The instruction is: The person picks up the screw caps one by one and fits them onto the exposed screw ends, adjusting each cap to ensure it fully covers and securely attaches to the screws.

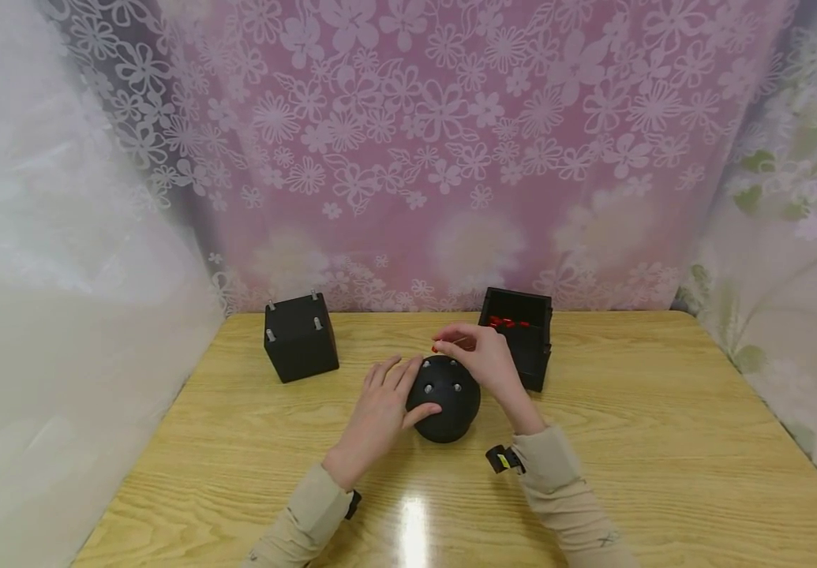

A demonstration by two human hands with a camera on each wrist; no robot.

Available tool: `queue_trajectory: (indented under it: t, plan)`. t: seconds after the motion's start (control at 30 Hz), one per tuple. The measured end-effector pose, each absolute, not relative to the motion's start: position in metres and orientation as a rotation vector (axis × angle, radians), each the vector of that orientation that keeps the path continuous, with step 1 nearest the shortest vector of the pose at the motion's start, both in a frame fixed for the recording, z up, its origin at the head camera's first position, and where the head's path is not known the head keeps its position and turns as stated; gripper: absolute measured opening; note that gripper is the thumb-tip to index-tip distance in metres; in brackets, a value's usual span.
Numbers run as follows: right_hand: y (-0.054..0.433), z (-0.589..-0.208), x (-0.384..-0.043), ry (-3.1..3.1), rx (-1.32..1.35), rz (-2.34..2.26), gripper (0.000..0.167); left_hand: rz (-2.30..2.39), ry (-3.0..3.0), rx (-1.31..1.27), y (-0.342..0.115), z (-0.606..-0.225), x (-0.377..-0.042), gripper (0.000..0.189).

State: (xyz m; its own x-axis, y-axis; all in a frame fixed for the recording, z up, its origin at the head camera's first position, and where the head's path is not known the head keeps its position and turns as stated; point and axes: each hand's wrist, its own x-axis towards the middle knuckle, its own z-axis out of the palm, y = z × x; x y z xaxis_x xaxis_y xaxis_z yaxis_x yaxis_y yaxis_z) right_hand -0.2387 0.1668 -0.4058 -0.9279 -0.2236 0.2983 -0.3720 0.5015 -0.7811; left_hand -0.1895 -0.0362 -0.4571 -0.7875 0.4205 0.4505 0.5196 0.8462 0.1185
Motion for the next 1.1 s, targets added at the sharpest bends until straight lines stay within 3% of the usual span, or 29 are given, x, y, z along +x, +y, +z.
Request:
queue_trajectory:
  t: [1.1]
  plan:
    - [0.148, -0.408, -0.227, -2.579, 0.536, 1.071, 0.017, -0.339, -2.633, -0.697, -0.037, -0.457, -0.189, 0.082]
